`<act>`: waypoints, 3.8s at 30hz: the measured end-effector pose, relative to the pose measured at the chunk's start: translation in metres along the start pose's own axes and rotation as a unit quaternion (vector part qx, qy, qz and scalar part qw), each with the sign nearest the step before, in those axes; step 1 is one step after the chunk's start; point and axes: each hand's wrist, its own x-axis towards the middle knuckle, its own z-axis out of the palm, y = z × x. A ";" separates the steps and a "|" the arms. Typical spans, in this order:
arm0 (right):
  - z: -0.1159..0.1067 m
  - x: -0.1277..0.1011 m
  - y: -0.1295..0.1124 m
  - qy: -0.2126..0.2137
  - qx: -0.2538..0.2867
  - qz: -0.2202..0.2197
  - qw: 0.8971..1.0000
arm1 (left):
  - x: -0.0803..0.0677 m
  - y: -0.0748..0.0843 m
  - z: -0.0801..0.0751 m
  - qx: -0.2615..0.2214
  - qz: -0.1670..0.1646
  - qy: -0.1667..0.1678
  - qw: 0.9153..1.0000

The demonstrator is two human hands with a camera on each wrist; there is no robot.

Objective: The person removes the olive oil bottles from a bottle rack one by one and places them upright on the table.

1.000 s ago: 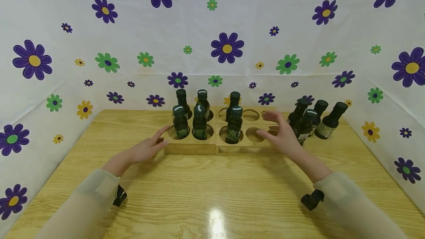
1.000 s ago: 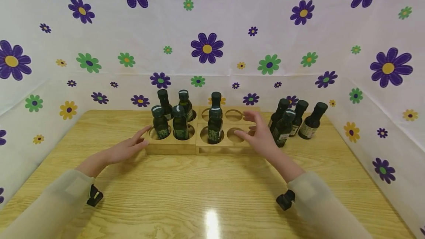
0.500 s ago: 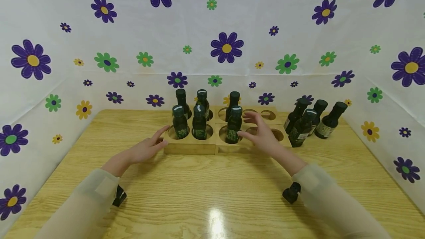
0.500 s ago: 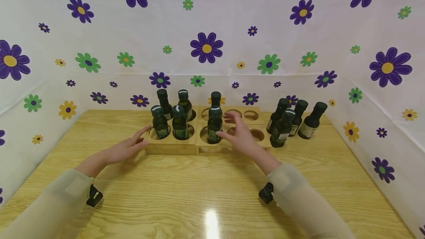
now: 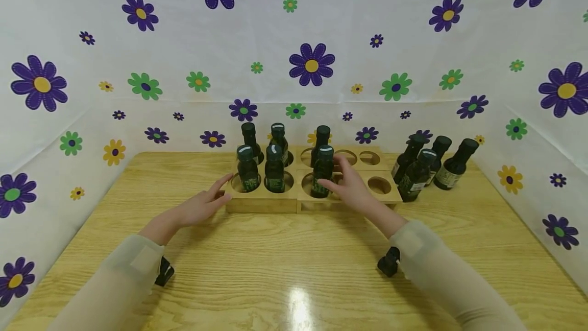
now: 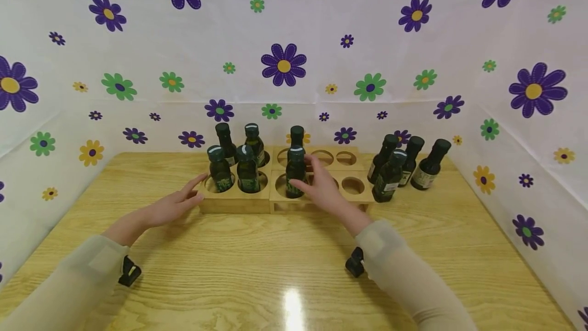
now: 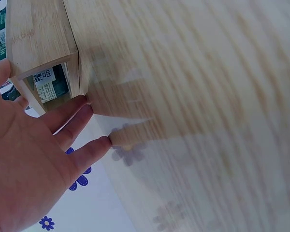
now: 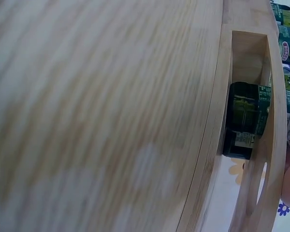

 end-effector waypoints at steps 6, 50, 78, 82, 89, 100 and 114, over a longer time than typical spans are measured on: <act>0.002 0.000 -0.001 0.011 -0.006 -0.006 1.000 | 0.000 0.000 0.000 0.001 0.001 0.002 1.000; -0.059 -0.029 -0.034 0.097 -0.016 -0.036 0.994 | 0.001 -0.001 0.000 0.010 0.008 0.002 1.000; -0.163 -0.113 -0.009 0.196 -0.095 -0.033 0.975 | -0.001 0.003 0.000 0.006 0.000 0.004 1.000; -0.174 -0.123 -0.003 0.193 -0.115 -0.003 0.974 | 0.000 0.004 0.001 0.003 0.001 0.003 1.000; -0.186 -0.130 0.015 0.175 -0.154 0.048 0.971 | 0.003 0.000 0.001 0.007 0.001 0.003 1.000; -0.189 -0.124 0.040 0.113 -0.148 0.116 0.976 | 0.001 0.000 0.001 -0.002 0.002 0.003 1.000; -0.183 -0.105 0.062 0.108 -0.139 0.108 0.978 | 0.000 0.002 0.001 -0.003 0.004 0.002 1.000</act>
